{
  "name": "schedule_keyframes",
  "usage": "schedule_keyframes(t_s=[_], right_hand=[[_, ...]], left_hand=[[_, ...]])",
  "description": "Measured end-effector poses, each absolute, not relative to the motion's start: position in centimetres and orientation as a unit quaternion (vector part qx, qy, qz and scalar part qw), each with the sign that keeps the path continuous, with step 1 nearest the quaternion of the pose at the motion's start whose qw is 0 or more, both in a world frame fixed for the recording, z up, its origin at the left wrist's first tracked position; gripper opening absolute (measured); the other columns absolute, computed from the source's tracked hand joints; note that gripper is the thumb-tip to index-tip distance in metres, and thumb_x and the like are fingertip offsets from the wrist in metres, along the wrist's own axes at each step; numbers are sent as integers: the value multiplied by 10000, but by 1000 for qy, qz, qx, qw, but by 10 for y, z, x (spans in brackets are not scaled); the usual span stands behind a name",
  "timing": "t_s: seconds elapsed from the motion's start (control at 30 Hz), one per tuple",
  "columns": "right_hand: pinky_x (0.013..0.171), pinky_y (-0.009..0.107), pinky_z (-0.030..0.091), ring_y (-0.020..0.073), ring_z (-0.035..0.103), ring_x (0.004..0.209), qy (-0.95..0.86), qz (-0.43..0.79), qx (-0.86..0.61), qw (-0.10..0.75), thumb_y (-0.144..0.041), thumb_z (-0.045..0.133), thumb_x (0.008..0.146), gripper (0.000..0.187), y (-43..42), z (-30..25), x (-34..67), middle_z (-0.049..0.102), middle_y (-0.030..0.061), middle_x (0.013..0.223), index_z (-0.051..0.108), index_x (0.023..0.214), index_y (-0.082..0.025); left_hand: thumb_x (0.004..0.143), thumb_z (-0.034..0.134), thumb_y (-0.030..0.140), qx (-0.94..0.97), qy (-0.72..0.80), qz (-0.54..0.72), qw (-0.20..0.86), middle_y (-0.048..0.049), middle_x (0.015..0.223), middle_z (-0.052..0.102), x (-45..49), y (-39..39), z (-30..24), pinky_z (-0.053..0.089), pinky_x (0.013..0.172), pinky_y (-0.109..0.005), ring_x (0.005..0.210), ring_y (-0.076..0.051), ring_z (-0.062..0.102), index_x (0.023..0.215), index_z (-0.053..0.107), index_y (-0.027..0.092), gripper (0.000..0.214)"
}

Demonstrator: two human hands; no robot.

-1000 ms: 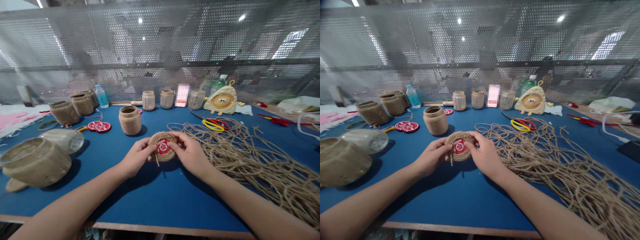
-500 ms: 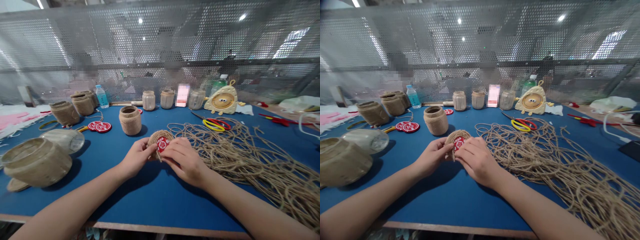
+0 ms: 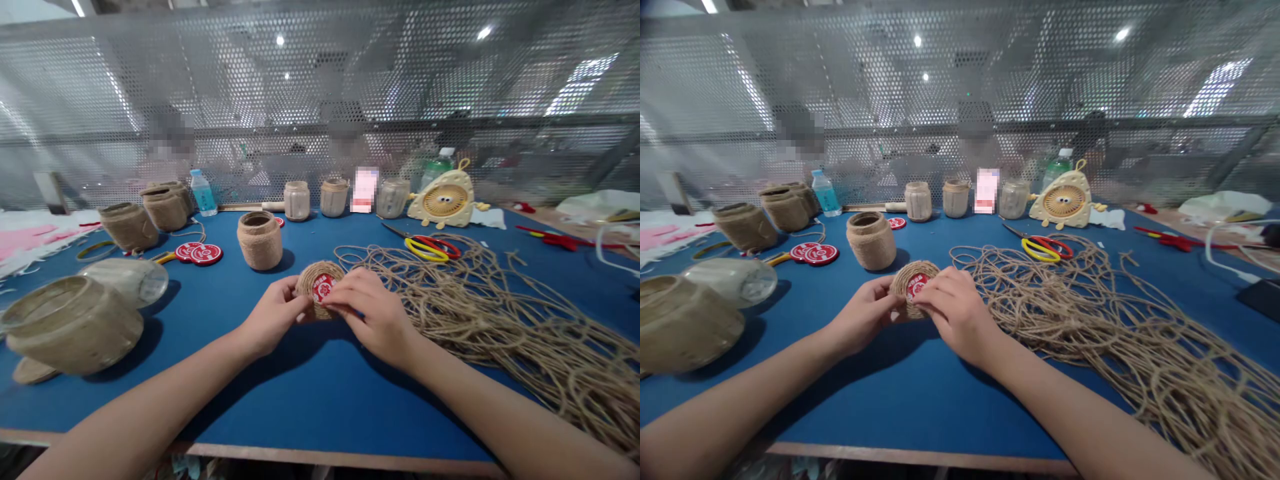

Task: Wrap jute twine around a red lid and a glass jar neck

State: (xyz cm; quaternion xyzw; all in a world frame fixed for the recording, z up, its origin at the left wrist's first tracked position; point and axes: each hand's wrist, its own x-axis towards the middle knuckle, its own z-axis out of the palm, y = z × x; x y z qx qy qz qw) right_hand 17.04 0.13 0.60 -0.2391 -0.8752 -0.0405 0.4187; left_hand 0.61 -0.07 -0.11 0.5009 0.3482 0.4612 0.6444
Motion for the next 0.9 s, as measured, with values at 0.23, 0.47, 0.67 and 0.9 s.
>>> schedule_keyframes(t_s=[0.23, 0.47, 0.67, 0.9], right_hand=[[703, 343, 409, 170, 449, 792, -858, -14, -294, 420, -141, 544, 780, 121, 4, 10, 172, 556, 63, 790, 652, 743, -178], [712, 357, 396, 171, 432, 798, -873, -12, -289, 393, -134, 518, 788, 160, 2, 13, 171, 506, 61, 804, 652, 715, -183], [785, 387, 389, 188, 424, 873, -859, 2, -323, 397, -170, 569, 756, 70, 4, 12, 171, 460, 61, 884, 630, 725, -188], [775, 379, 385, 194, 411, 893, -850, -14, -335, 407, -180, 557, 770, 89, 8, 8, 173, 430, 67, 936, 626, 715, -189]], left_hand=[[612, 608, 194, 523, 355, 456, 627, 41, 586, 457, 7, -3, 1, 283, 479, -171, 498, -38, 375, 750, 548, 125, 165], [647, 645, 265, 516, 346, 459, 635, 22, 639, 530, 6, -3, 0, 332, 489, -167, 510, -43, 434, 832, 569, 120, 247], [645, 657, 265, 517, 350, 477, 619, -2, 724, 589, 7, -3, 0, 400, 542, -175, 581, -66, 510, 881, 567, 113, 295], [644, 660, 255, 525, 363, 483, 599, -23, 755, 614, 8, -3, 3, 410, 550, -174, 609, -76, 529, 901, 570, 98, 314]])
